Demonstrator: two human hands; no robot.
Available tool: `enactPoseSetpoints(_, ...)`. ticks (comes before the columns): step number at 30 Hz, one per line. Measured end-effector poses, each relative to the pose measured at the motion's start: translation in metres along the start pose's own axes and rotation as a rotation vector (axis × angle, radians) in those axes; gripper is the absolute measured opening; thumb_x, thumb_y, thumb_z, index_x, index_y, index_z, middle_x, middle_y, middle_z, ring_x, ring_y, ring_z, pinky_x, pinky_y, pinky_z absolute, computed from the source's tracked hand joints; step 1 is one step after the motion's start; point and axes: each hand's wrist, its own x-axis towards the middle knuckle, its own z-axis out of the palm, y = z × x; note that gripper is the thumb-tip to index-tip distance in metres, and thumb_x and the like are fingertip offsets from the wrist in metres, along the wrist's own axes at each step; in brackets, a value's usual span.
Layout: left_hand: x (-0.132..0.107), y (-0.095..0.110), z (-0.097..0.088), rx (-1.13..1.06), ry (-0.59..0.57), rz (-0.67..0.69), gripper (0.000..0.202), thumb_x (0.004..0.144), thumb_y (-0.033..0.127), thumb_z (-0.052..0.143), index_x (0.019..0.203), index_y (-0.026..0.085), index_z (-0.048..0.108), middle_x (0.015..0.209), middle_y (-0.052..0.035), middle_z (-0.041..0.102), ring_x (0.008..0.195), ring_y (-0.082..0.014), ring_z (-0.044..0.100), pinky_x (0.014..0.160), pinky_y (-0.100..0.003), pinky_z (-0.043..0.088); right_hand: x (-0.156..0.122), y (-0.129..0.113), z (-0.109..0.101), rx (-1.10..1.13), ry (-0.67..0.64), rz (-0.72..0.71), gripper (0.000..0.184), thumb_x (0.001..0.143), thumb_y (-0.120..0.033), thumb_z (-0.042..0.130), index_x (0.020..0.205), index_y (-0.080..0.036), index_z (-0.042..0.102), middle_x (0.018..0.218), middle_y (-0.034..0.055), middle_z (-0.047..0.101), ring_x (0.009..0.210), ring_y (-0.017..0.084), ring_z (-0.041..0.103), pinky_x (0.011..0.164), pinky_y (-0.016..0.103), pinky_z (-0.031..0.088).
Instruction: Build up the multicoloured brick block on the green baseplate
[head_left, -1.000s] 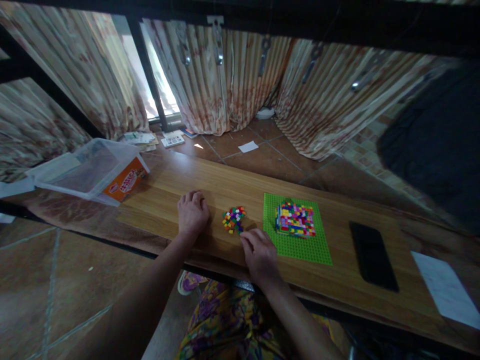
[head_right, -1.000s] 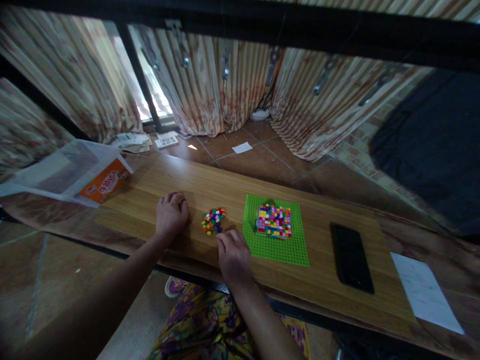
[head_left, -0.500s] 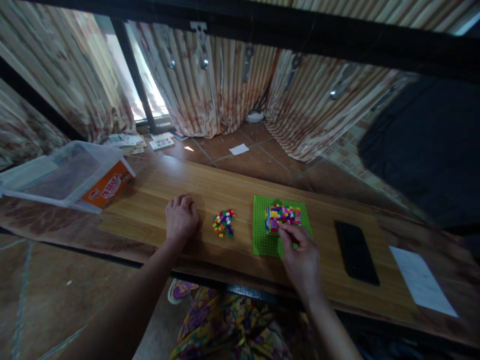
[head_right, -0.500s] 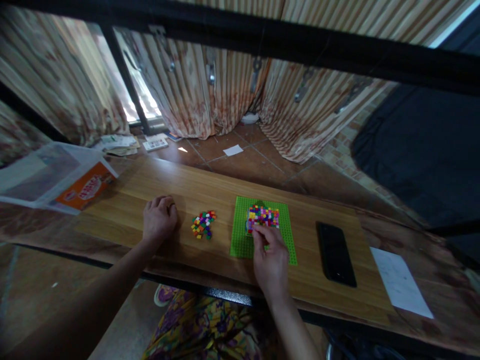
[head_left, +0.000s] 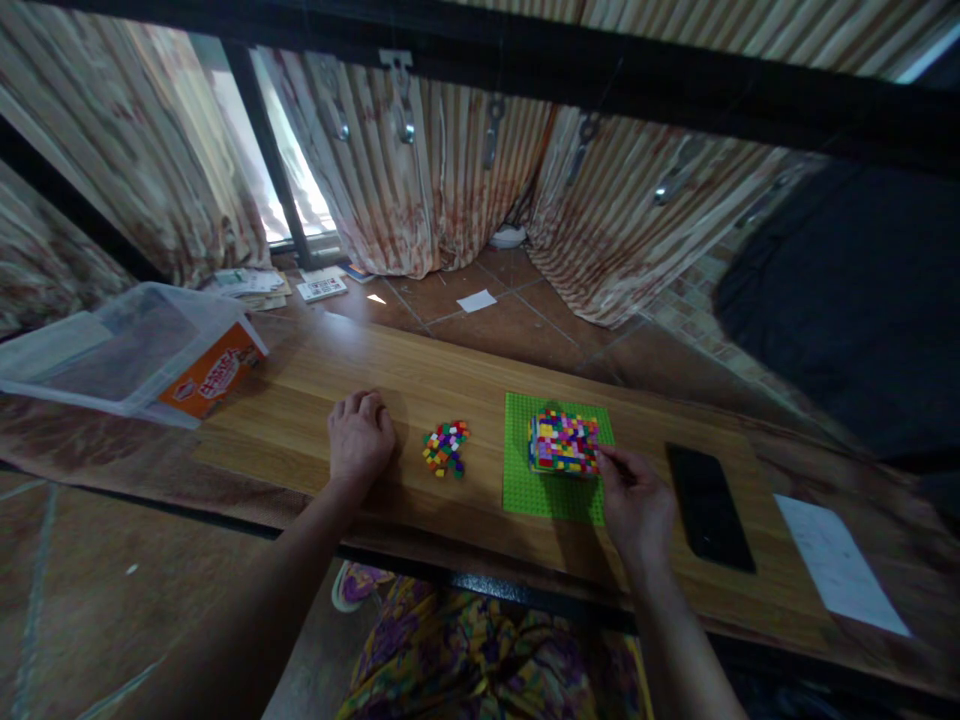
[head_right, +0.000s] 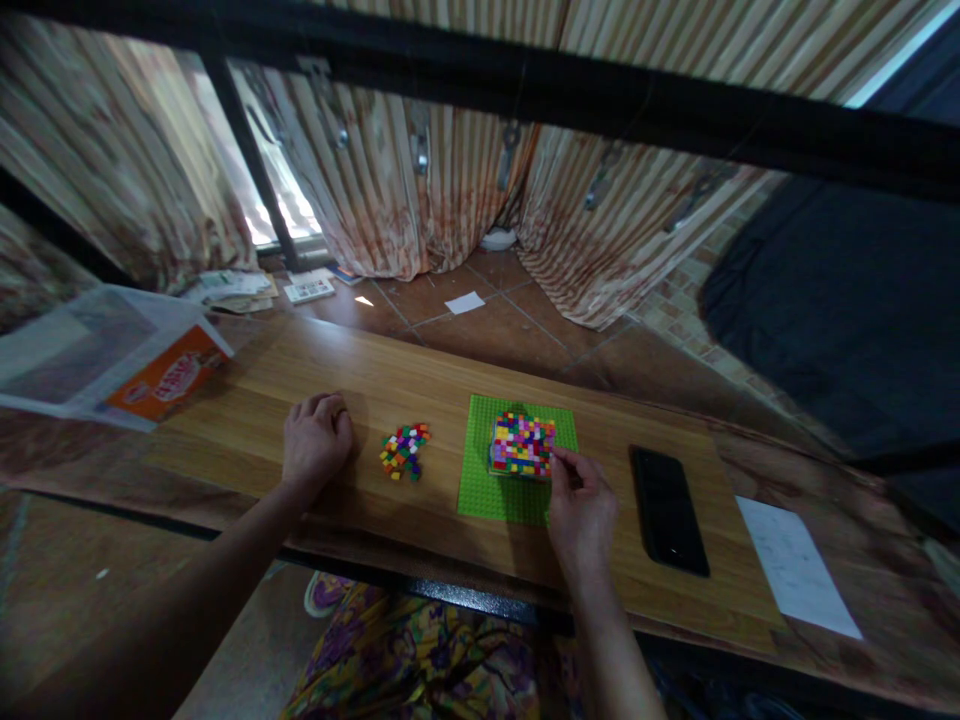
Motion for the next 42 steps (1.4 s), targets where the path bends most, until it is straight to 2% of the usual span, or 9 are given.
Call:
enactPoseSetpoints(4, 0.0, 0.0, 0.0, 0.012, 0.001, -0.006, 0.027, 0.087, 0.026, 0.044, 0.102, 0.017, 0.065, 0.116, -0.0139, 0.063, 0.107, -0.0315, 0.054, 0.095, -0.047, 0.042, 0.014, -0.001, 0.002, -0.109, -0.019, -0.045, 0.039, 0.086, -0.048, 0.053, 0.092, -0.015, 0.073, 0.09, 0.0126, 0.071, 0.079, 0.024, 0.065, 0.074, 0.037, 0.05)
enactPoseSetpoints(8, 0.0, 0.0, 0.0, 0.017, 0.002, -0.005, 0.027, 0.087, 0.026, 0.044, 0.102, 0.017, 0.065, 0.116, -0.0132, 0.063, 0.107, -0.0314, 0.054, 0.094, -0.046, 0.042, 0.027, -0.004, 0.002, -0.237, -0.049, -0.185, 0.041, 0.089, -0.048, 0.047, 0.09, -0.016, 0.073, 0.088, 0.012, 0.07, 0.078, 0.023, 0.063, 0.074, 0.037, 0.049)
enactPoseSetpoints(12, 0.0, 0.0, 0.0, 0.026, -0.001, -0.007, 0.028, 0.087, 0.027, 0.044, 0.102, 0.017, 0.065, 0.116, -0.0132, 0.064, 0.107, -0.0317, 0.054, 0.094, -0.046, 0.042, 0.038, -0.005, 0.002, -0.329, -0.125, -0.304, 0.038, 0.09, -0.04, 0.042, 0.087, -0.017, 0.072, 0.089, 0.0115, 0.07, 0.083, 0.024, 0.063, 0.077, 0.037, 0.049)
enactPoseSetpoints(15, 0.0, 0.0, 0.001, 0.029, 0.004, -0.004, 0.028, 0.087, 0.027, 0.044, 0.103, 0.017, 0.065, 0.116, -0.0133, 0.064, 0.107, -0.0318, 0.054, 0.094, -0.045, 0.042, 0.044, -0.005, 0.001, -0.384, -0.171, -0.337, 0.031, 0.088, -0.034, 0.044, 0.093, -0.018, 0.071, 0.092, 0.0105, 0.07, 0.086, 0.024, 0.063, 0.079, 0.038, 0.049)
enactPoseSetpoints(23, 0.0, -0.001, 0.001, 0.013, 0.009, 0.001, 0.027, 0.087, 0.027, 0.045, 0.102, 0.017, 0.065, 0.116, -0.0131, 0.064, 0.108, -0.0313, 0.054, 0.095, -0.046, 0.041, 0.045, -0.005, 0.002, -0.365, -0.173, -0.307, 0.032, 0.087, -0.035, 0.045, 0.102, -0.019, 0.068, 0.085, 0.0081, 0.071, 0.078, 0.022, 0.065, 0.075, 0.036, 0.051)
enactPoseSetpoints(33, 0.0, 0.001, -0.001, 0.008, 0.0, -0.006, 0.026, 0.086, 0.026, 0.044, 0.101, 0.018, 0.065, 0.114, -0.0132, 0.064, 0.107, -0.0311, 0.054, 0.094, -0.047, 0.041, 0.041, -0.005, 0.005, -0.299, -0.053, -0.215, 0.039, 0.088, -0.047, 0.046, 0.1, -0.019, 0.07, 0.087, 0.0096, 0.075, 0.076, 0.023, 0.069, 0.071, 0.034, 0.051)
enactPoseSetpoints(42, 0.0, 0.001, -0.001, 0.017, 0.008, -0.001, 0.027, 0.087, 0.026, 0.044, 0.102, 0.018, 0.065, 0.115, -0.0128, 0.064, 0.107, -0.0314, 0.055, 0.095, -0.047, 0.042, 0.031, -0.003, 0.014, -0.322, 0.012, -0.295, 0.038, 0.092, -0.04, 0.04, 0.096, -0.017, 0.069, 0.094, 0.0119, 0.074, 0.086, 0.024, 0.069, 0.081, 0.037, 0.051)
